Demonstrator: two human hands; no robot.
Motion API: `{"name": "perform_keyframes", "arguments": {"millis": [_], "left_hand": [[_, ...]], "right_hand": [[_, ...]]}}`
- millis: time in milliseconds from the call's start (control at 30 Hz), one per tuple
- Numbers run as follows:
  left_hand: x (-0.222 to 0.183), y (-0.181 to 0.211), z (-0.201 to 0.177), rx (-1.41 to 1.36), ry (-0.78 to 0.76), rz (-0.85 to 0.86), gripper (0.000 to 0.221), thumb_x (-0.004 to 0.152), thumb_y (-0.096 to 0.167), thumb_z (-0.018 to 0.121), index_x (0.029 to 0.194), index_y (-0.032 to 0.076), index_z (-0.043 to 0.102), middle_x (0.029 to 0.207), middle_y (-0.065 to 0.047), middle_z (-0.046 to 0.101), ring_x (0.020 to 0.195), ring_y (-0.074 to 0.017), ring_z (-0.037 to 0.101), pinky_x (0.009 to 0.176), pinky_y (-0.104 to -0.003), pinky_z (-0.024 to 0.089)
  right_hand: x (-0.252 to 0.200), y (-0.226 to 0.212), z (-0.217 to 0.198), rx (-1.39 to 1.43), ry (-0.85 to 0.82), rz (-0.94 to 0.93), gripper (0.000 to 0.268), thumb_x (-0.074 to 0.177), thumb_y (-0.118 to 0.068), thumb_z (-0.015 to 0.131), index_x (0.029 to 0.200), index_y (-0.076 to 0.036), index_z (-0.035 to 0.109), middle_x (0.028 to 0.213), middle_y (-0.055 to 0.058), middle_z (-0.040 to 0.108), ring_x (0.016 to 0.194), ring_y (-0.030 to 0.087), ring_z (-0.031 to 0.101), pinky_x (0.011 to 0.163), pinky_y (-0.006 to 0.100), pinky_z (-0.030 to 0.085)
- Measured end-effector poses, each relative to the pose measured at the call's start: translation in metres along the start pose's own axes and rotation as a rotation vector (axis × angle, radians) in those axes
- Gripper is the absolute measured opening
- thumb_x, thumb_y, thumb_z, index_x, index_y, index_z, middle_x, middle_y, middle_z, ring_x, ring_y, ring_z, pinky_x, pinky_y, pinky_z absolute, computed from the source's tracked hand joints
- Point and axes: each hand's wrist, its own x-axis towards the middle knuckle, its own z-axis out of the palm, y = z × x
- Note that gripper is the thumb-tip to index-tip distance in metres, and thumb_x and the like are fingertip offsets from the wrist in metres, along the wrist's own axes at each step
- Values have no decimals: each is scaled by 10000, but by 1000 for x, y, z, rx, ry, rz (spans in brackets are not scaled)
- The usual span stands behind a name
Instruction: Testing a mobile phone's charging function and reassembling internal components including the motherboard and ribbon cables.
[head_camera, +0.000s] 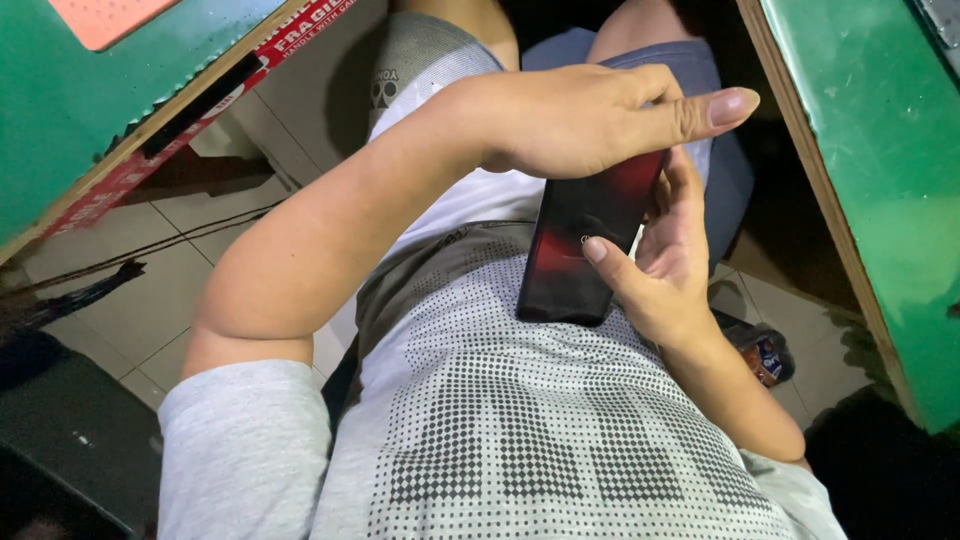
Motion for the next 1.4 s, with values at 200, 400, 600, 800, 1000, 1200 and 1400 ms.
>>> {"name": "perform_keyframes", "arguments": {"millis": [200,400,600,800,1000,1200,1400], "left_hand": [[2,-1,0,5,-5,14,755,407,628,146,871,160,516,854,60,567,803,-57,518,690,-204,372],[1,-5,-1,27,29,41,715,422,643,137,829,177,496,835,56,497,779,-58,483,665,-204,360],[29,-46,11,6,174,630,371,713,531,476,760,189,611,736,112,600,673,-13,531,614,-170,390],[16,-66,16,-121,338,790,255,796,300,605,649,96,567,618,51,531,576,-21,448,520,-167,357],[17,-98,17,-461,458,1070,303,828,363,517,680,99,508,633,-32,522,658,-167,527,931,-405,418],[21,-101,16,-404,401,1294,364,814,458,505,673,123,530,644,10,557,658,-167,499,997,-429,325],[16,-93,9,-321,368,1307,372,740,514,541,819,151,538,843,-12,567,985,-168,489,1062,-460,220]], "right_hand": [[1,-3,2,-9,34,35,717,766,-130,593,1317,-12,148,1344,142,249,1255,228,287,1082,339,266],[-3,-2,-1,586,14,277,595,790,-372,531,1183,33,343,1144,166,455,1052,232,478,900,339,416],[-5,18,-18,888,-579,306,762,748,-256,639,1303,42,212,1347,305,222,1260,413,281,1052,533,242],[11,-3,-7,621,-775,378,611,682,-146,693,1178,62,402,1212,206,466,1150,310,462,1013,438,349],[8,-19,-5,421,-513,349,731,668,-297,662,1223,59,348,994,146,528,909,202,527,867,305,421],[1,-34,0,197,-413,262,767,615,-247,667,1244,33,330,1214,122,438,1094,181,442,948,287,342],[0,-51,3,27,-277,53,772,589,-174,684,1211,60,291,1251,183,376,1192,255,387,1059,343,290]]}}
